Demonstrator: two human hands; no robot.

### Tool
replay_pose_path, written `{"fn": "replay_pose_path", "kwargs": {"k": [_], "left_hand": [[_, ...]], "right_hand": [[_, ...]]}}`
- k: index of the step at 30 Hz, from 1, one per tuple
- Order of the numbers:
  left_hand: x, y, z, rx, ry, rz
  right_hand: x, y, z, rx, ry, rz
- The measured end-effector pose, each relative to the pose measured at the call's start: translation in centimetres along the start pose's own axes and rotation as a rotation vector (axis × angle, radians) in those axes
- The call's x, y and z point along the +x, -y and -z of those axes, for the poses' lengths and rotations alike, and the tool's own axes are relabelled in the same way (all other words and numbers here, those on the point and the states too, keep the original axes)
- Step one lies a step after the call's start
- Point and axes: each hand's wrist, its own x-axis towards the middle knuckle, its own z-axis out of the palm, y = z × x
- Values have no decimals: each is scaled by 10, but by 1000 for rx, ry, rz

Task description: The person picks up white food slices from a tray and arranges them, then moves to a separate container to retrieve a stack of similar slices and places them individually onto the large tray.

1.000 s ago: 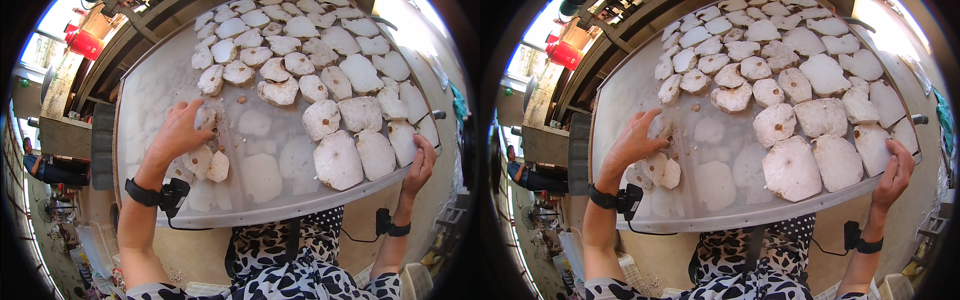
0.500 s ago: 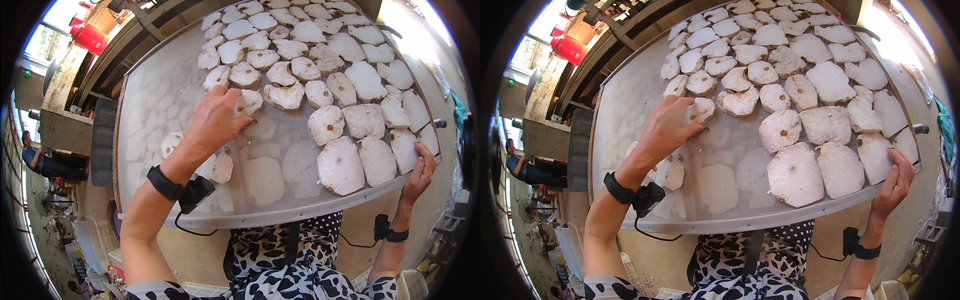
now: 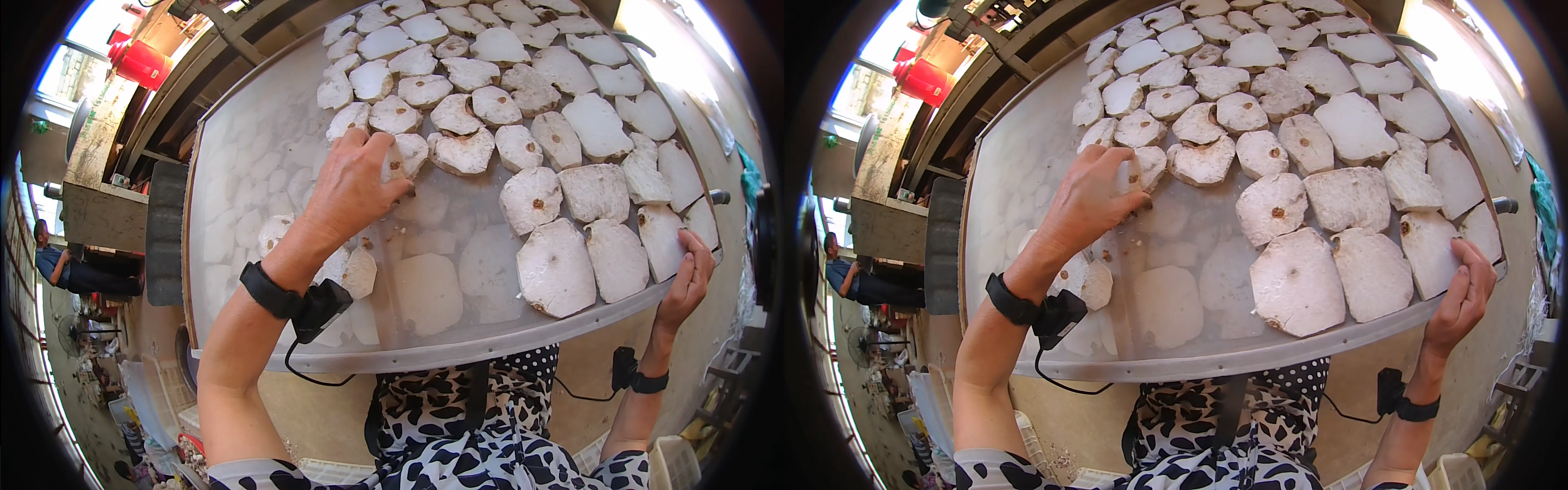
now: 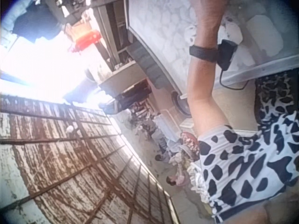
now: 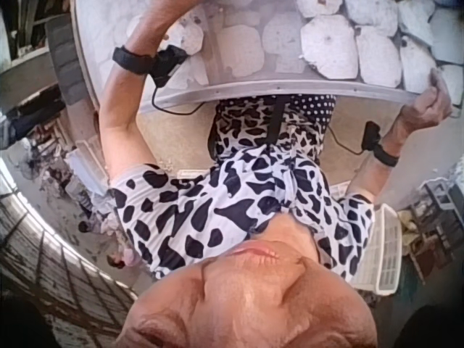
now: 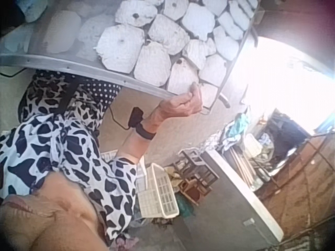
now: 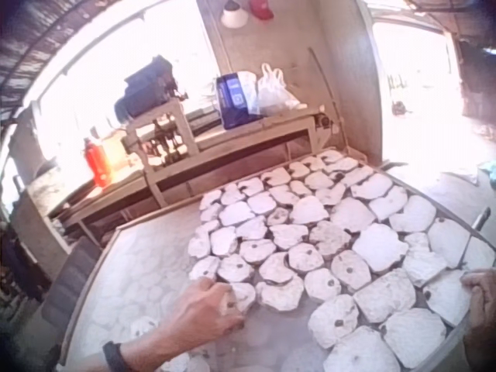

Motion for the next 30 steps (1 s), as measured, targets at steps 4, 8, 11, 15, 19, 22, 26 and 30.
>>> {"fn": "replay_pose_path", "kwargs": {"k": [4, 8, 11, 15, 19, 22, 26, 30], "left_hand": [[1, -1, 2, 52, 29, -15], [-12, -8, 19, -59, 207, -82], [-18, -26, 20, -111, 352, -220], [-17, -43, 6, -177, 286, -304], [-15, -43, 1, -145, 289, -245], [-11, -47, -1, -126, 308, -248], [-11, -45, -6, -139, 210, -281], [-8, -51, 0, -111, 186, -325]], "right_hand": [[-1, -4, 0, -24, 6, 14], [-1, 1, -1, -11, -1, -1], [-1, 0, -1, -7, -2, 0], [0, -1, -2, 10, -10, -2], [0, 1, -4, 3, -3, 2], [-1, -3, 1, 0, -17, -4], [0, 2, -2, 24, -18, -14], [0, 2, -1, 11, -16, -9]]}}
